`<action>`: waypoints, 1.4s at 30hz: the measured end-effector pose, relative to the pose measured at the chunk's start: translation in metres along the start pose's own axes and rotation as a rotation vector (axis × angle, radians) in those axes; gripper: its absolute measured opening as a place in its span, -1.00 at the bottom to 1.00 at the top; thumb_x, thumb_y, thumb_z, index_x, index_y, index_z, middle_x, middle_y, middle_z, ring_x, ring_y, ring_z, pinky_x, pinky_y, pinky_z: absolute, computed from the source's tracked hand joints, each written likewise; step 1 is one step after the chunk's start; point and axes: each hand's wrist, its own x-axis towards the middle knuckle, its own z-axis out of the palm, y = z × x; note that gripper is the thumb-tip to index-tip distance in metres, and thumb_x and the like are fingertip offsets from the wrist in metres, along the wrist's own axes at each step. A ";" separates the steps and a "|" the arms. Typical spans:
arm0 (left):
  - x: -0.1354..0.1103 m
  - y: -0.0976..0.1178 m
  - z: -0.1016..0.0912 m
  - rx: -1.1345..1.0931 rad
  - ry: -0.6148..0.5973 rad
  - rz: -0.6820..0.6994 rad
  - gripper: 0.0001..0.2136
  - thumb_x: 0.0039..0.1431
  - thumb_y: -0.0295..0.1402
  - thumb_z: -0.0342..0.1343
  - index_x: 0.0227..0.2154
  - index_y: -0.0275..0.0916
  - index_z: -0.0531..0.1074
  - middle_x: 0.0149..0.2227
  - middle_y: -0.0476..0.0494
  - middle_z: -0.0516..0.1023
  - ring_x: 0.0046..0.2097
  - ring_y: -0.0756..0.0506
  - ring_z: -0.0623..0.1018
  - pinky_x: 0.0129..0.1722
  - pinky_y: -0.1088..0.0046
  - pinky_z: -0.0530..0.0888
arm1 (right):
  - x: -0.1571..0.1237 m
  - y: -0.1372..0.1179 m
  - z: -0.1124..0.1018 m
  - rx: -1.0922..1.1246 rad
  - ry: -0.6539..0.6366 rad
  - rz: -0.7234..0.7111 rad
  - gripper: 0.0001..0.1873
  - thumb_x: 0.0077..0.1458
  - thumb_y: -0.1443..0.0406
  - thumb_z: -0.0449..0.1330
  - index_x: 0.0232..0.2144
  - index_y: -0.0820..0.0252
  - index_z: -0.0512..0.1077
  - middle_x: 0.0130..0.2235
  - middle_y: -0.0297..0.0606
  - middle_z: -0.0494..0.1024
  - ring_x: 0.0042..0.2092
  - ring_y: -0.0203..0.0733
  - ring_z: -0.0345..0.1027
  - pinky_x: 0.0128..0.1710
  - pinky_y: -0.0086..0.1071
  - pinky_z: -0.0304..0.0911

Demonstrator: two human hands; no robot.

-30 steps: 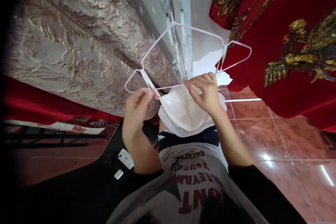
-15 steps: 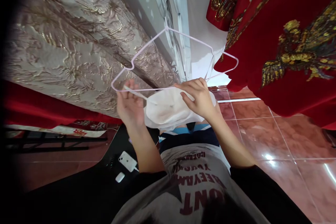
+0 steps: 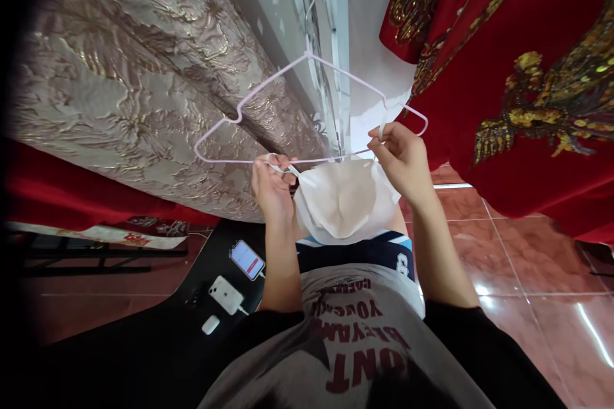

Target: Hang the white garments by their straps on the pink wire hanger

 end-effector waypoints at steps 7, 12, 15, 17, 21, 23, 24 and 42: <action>0.003 0.003 0.001 0.017 -0.032 0.020 -0.48 0.22 0.21 0.23 -0.41 -0.20 0.36 -0.44 -0.07 0.54 -0.35 -0.05 0.66 -0.52 0.56 0.37 | 0.031 -0.012 -0.011 0.164 0.426 -0.146 -0.80 0.21 0.21 0.29 -0.14 -0.05 0.67 -0.19 -0.21 0.73 -0.52 -0.26 0.22 -0.47 -0.15 0.26; 0.003 0.011 -0.004 0.019 -0.029 -0.020 -0.52 0.29 0.15 0.21 -0.41 -0.20 0.36 -0.43 -0.07 0.55 -0.34 -0.05 0.65 -0.47 0.53 0.42 | 0.022 0.025 -0.016 0.307 0.870 -0.297 -0.75 0.04 0.19 0.44 -0.17 0.00 0.73 -0.29 -0.25 0.73 -0.53 -0.24 0.32 -0.55 -0.24 0.13; 0.003 0.010 -0.003 0.000 -0.044 -0.077 -0.55 0.31 0.11 0.21 -0.41 -0.19 0.37 -0.43 -0.08 0.55 -0.34 -0.05 0.65 -0.47 0.52 0.43 | -0.006 0.019 -0.008 0.240 0.943 -0.442 -0.83 0.07 0.25 0.44 -0.23 -0.10 0.74 -0.39 -0.37 0.70 -0.43 -0.18 0.53 -0.46 -0.26 0.29; 0.001 0.005 0.000 -0.012 -0.058 -0.122 -0.57 0.32 0.09 0.21 -0.41 -0.19 0.38 -0.42 -0.09 0.57 -0.33 -0.05 0.66 -0.48 0.52 0.44 | -0.024 0.005 0.002 0.111 0.740 -0.436 -0.76 0.16 0.29 0.41 -0.15 -0.18 0.72 -0.35 -0.40 0.71 -0.33 -0.15 0.60 -0.32 -0.20 0.42; -0.008 -0.005 0.007 -0.022 -0.058 -0.131 -0.58 0.29 0.10 0.24 -0.37 -0.19 0.45 -0.35 -0.14 0.64 -0.26 -0.08 0.71 -0.46 0.53 0.46 | -0.032 -0.015 0.021 -0.163 0.092 -0.403 -0.76 0.33 0.25 0.25 -0.05 -0.08 0.69 -0.14 -0.28 0.76 -0.02 -0.01 0.63 0.03 -0.02 0.44; -0.012 -0.009 0.006 0.013 -0.046 -0.092 -0.58 0.27 0.12 0.24 -0.32 -0.20 0.50 -0.28 -0.21 0.69 -0.23 -0.11 0.72 -0.43 0.52 0.49 | -0.026 -0.015 0.026 -0.253 -0.089 -0.337 -0.72 0.40 0.17 0.17 -0.05 -0.02 0.68 -0.12 -0.23 0.75 0.01 0.01 0.60 0.09 0.01 0.38; -0.013 -0.010 0.004 0.039 -0.029 -0.063 -0.57 0.29 0.12 0.21 -0.28 -0.21 0.54 -0.25 -0.24 0.71 -0.22 -0.12 0.73 -0.42 0.51 0.51 | -0.023 -0.014 0.028 -0.277 -0.127 -0.313 -0.70 0.41 0.13 0.15 -0.06 -0.02 0.68 -0.12 -0.22 0.75 -0.02 0.00 0.59 0.08 0.00 0.35; 0.062 0.074 -0.027 0.699 -0.322 0.550 -0.87 0.33 -0.30 0.28 -0.13 -0.10 0.71 -0.13 -0.06 0.74 -0.07 -0.13 0.69 0.00 0.23 0.58 | -0.023 -0.008 0.021 -0.311 -0.105 -0.359 -0.74 0.39 0.12 0.19 -0.08 0.04 0.65 -0.19 -0.25 0.69 -0.10 -0.04 0.48 0.00 -0.12 0.23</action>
